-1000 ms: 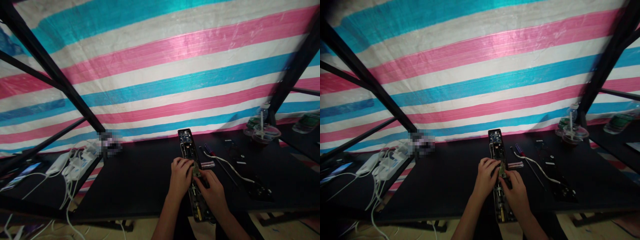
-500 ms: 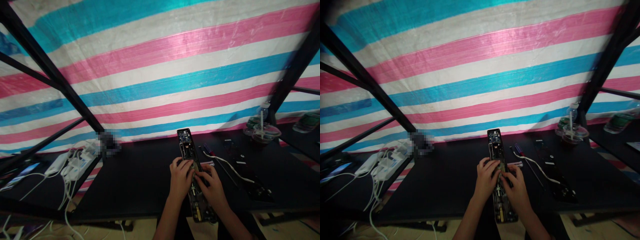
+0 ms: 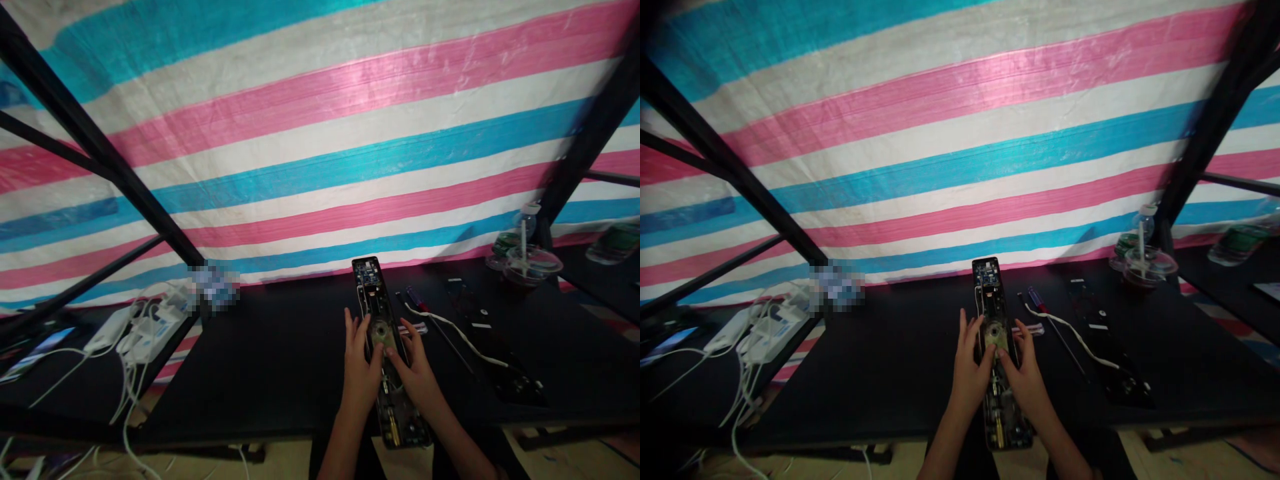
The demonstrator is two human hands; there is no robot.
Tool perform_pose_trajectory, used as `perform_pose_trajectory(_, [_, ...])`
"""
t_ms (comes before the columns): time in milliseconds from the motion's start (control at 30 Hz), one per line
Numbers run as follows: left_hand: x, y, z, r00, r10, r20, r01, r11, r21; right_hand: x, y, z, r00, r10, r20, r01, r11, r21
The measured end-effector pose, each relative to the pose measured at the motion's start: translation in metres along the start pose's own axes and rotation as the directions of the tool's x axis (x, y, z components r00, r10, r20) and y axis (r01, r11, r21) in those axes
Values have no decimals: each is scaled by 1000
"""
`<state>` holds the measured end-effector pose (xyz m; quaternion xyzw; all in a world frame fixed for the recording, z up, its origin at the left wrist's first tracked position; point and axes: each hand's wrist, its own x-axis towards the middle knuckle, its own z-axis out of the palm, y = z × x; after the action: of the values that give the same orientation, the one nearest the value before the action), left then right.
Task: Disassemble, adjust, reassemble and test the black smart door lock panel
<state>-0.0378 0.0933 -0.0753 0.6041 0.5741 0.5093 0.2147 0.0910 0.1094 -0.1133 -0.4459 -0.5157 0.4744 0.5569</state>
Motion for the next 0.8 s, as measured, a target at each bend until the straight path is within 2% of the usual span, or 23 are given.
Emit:
perform_pose_trajectory(67, [-5,-4,4,993,-118,-24,113,982,-149,2,-2,-1,998,58,27,-59,998,30])
perform_pose_trajectory(133, [-10,-8,9,976,-218,22,213,921,-327,5,-6,-2,991,127,51,-131,989,72])
perform_pose_trajectory(200, [-13,-11,12,956,-284,74,285,838,-466,6,-9,-3,977,200,80,-208,971,117])
perform_pose_trajectory(267, [-15,-13,13,943,-320,95,319,780,-538,6,-12,-2,968,235,85,-245,959,139])
perform_pose_trajectory(433, [-14,-9,11,934,-338,113,338,739,-583,6,-10,-1,971,238,21,-238,954,182])
perform_pose_trajectory(667, [-12,3,13,936,-343,75,326,770,-549,8,-7,-7,956,285,73,-295,921,255])
perform_pose_trajectory(800, [-8,2,17,921,-381,78,357,751,-556,7,-2,-8,965,259,26,-259,941,217])
